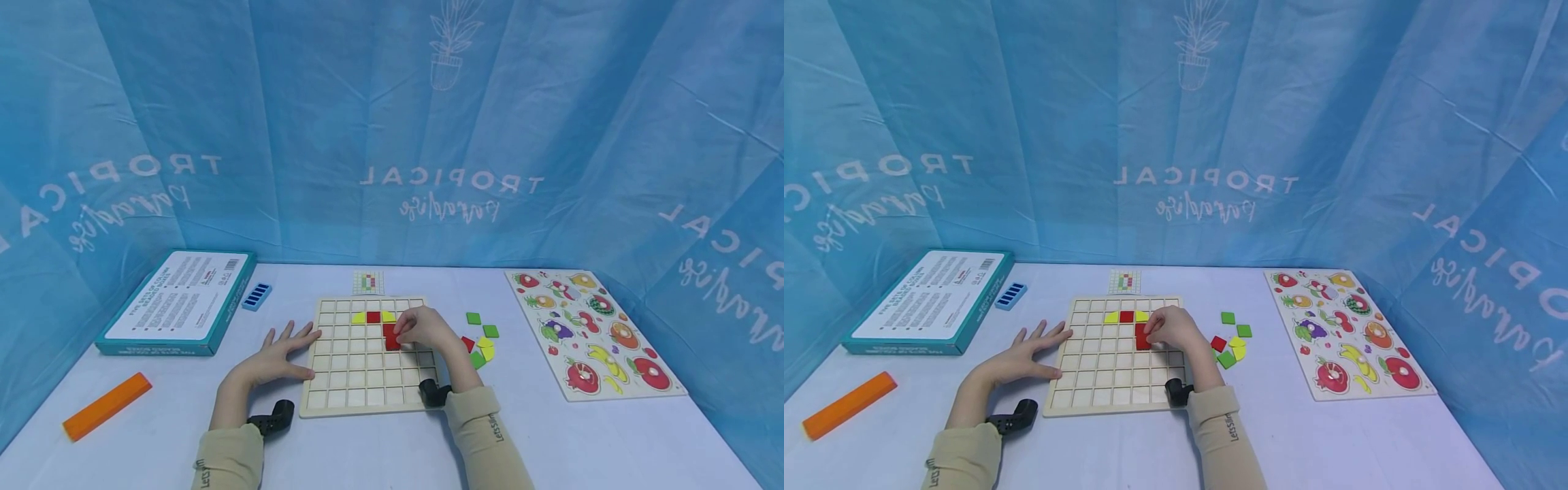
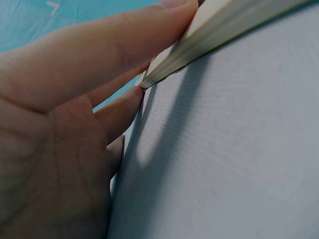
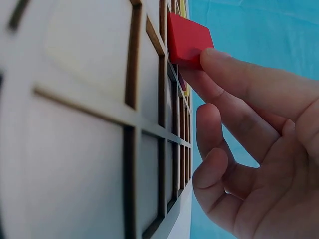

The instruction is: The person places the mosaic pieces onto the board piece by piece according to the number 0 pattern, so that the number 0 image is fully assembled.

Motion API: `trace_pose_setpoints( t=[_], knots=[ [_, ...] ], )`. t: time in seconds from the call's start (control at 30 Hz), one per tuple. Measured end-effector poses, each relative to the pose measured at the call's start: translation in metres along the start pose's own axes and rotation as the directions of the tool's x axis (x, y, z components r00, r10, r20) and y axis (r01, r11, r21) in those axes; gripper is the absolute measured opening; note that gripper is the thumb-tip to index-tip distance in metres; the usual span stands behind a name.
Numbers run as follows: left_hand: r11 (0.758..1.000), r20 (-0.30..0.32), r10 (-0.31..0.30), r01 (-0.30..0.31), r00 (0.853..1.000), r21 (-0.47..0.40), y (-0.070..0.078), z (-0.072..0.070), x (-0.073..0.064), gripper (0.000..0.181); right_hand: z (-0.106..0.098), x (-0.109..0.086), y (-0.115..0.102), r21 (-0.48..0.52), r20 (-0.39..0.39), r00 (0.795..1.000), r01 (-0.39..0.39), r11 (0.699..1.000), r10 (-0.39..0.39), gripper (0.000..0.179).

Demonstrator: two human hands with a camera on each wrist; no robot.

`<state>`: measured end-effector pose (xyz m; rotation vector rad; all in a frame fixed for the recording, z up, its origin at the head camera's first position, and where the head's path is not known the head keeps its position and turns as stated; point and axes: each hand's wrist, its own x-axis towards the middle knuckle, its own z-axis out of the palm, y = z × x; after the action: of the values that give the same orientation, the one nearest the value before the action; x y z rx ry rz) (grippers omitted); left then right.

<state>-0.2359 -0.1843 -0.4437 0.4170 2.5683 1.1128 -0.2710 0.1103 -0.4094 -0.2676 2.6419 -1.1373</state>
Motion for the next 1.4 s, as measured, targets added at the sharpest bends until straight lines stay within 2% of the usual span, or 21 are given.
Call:
trace_pose_setpoints(
  t=[0.5,0.73,0.87,1.07,1.23,1.4],
  knots=[
    [1.0,-0.003,-0.007,0.007,1.0,0.001,-0.001,0.0003,0.0004,0.093,-0.0001,-0.0004,0.0003,-0.031,0.037,0.998,0.047,0.998,-0.045,0.009],
    [1.0,-0.001,-0.007,0.007,1.0,0.006,-0.0008,0.0003,-0.0002,0.092,0.0007,-0.0007,0.0013,-0.121,0.047,0.999,0.027,0.992,-0.022,0.009],
    [1.0,0.0,-0.007,0.007,1.0,0.003,-0.0005,0.0001,-0.0004,0.092,0.0004,-0.0012,0.0007,-0.14,0.055,0.998,0.011,0.99,-0.003,0.009],
    [1.0,0.001,-0.003,0.003,1.0,-0.001,-0.0006,-0.0004,0.0002,0.092,-0.0014,-0.0026,-0.0003,-0.125,0.062,0.998,-0.009,0.992,0.017,0.01],
    [1.0,-0.007,-0.011,0.011,1.0,0.009,-0.0014,0.0003,0.0011,0.093,-0.0034,-0.0032,0.0014,-0.106,0.055,0.998,0.034,0.994,-0.029,0.011],
    [1.0,-0.009,-0.013,0.013,1.0,0.009,-0.0013,0.0007,0.001,0.093,-0.0077,-0.0016,0.0049,-0.055,0.006,0.998,0.059,0.997,-0.058,0.008]
  ],
)
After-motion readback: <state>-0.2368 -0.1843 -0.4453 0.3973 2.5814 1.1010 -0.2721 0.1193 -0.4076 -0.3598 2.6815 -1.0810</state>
